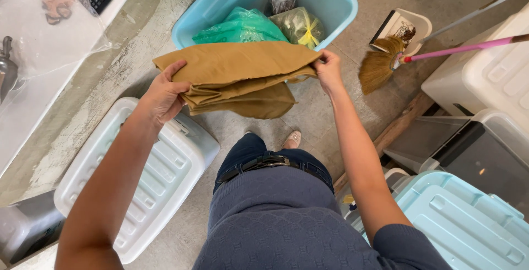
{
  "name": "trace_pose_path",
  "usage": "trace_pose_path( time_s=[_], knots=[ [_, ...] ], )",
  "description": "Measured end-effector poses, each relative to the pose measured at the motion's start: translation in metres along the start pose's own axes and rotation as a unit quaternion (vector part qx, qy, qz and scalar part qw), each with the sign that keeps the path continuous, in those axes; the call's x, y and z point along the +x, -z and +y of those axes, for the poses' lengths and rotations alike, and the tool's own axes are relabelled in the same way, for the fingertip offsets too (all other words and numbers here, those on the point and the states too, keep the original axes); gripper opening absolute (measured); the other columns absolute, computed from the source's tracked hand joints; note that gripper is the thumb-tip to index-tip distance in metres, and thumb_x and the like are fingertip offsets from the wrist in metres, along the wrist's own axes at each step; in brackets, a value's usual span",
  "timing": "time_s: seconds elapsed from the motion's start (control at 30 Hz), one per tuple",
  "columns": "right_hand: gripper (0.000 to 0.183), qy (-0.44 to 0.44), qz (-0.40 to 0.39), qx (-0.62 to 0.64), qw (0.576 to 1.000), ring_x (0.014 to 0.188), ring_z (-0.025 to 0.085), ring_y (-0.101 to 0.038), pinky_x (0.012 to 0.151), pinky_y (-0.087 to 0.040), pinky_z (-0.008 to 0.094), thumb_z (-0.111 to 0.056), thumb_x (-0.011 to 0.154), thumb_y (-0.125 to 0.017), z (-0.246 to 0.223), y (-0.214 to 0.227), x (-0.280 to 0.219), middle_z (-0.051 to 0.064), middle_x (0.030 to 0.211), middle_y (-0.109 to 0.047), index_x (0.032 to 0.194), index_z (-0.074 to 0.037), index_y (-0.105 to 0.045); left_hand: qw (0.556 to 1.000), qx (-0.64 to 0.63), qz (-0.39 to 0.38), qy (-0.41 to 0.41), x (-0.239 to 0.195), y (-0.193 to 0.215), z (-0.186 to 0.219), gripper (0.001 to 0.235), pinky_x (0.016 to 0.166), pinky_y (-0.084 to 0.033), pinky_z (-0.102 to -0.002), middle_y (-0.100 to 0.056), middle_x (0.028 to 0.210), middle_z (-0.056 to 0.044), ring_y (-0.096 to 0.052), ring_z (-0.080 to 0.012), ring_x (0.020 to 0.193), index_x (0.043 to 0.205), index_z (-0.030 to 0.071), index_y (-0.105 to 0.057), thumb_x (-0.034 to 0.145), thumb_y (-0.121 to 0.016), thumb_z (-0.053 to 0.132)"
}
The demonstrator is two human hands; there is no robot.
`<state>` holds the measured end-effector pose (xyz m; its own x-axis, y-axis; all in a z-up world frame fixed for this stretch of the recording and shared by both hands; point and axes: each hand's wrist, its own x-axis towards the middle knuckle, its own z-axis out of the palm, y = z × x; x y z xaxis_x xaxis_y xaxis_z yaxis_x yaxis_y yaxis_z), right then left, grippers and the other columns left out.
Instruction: Folding a tote bag and securing lids on plastic storage bins
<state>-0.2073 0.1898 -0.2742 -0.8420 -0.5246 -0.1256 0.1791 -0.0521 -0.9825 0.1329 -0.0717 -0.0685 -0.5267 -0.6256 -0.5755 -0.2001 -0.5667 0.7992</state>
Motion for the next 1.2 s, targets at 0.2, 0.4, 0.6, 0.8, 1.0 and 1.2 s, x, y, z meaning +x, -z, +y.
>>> trace_pose_path(
  time_s=[0.2, 0.4, 0.6, 0.8, 1.0, 1.2],
  knots=[
    [0.091, -0.122, 0.035, -0.042, 0.991, 0.129, 0.049, -0.055, 0.107, -0.046, 0.062, -0.03, 0.082, -0.098, 0.048, -0.036, -0.037, 0.036, 0.14, -0.049, 0.153, -0.013, -0.042, 0.99, -0.115, 0.078, -0.015, 0.024, -0.007, -0.031, 0.096, 0.103, -0.054, -0.064, -0.05, 0.15, -0.028, -0.063, -0.0431, 0.129, 0.159, 0.005, -0.027, 0.08, -0.077, -0.016],
    [0.134, -0.385, 0.06, 0.225, 0.893, 0.153, 0.057, -0.004, 0.115, -0.001, 0.077, -0.075, 0.08, -0.075, -0.023, -0.07, -0.118, 0.033, 0.167, 0.0, 0.165, -0.014, 0.008, 0.982, -0.153, 0.105, -0.038, 0.023, -0.007, -0.043, 0.094, 0.107, -0.05, -0.066, -0.036, 0.157, -0.03, -0.057, -0.0436, 0.134, 0.161, 0.006, -0.021, 0.085, -0.074, -0.013],
    [0.067, -0.202, -0.161, 0.241, 0.936, 0.105, 0.013, -0.058, 0.09, -0.051, 0.036, -0.012, 0.09, -0.079, 0.028, -0.015, -0.075, 0.001, 0.123, -0.059, 0.148, -0.021, -0.047, 0.983, -0.165, 0.079, -0.028, -0.011, -0.003, -0.017, 0.085, 0.106, -0.052, -0.058, -0.048, 0.143, -0.03, -0.062, -0.0402, 0.126, 0.157, -0.002, -0.029, 0.083, -0.067, -0.017],
    [0.083, -0.155, -0.307, 0.268, 0.9, 0.091, 0.023, -0.076, 0.075, -0.065, 0.038, 0.012, 0.082, -0.075, -0.025, -0.011, -0.061, 0.01, 0.114, -0.073, 0.151, -0.017, -0.04, 0.986, -0.153, 0.061, -0.018, -0.049, -0.012, 0.012, 0.064, 0.101, -0.057, -0.055, -0.061, 0.131, -0.026, -0.07, -0.0385, 0.117, 0.143, -0.001, -0.048, 0.083, -0.067, -0.01],
    [0.079, -0.083, -0.192, 0.202, 0.957, 0.096, 0.022, -0.075, 0.08, -0.066, 0.037, 0.013, 0.078, -0.079, -0.009, -0.027, -0.055, 0.01, 0.115, -0.074, 0.147, -0.014, -0.049, 0.989, -0.146, 0.009, -0.031, -0.055, 0.023, 0.01, 0.05, 0.098, -0.057, -0.056, -0.065, 0.134, -0.029, -0.07, -0.0421, 0.116, 0.139, 0.002, -0.061, 0.089, -0.065, -0.003],
    [0.053, -0.128, -0.116, 0.243, 0.954, 0.095, 0.026, -0.076, 0.083, -0.066, 0.042, 0.012, 0.079, -0.078, -0.008, -0.02, -0.031, 0.012, 0.108, -0.076, 0.126, -0.007, -0.064, 0.993, 0.056, -0.035, -0.093, -0.075, 0.017, -0.007, 0.097, 0.104, -0.053, -0.049, -0.051, 0.148, -0.025, -0.059, -0.0382, 0.13, 0.158, 0.01, -0.033, 0.074, -0.074, -0.015]
  ],
)
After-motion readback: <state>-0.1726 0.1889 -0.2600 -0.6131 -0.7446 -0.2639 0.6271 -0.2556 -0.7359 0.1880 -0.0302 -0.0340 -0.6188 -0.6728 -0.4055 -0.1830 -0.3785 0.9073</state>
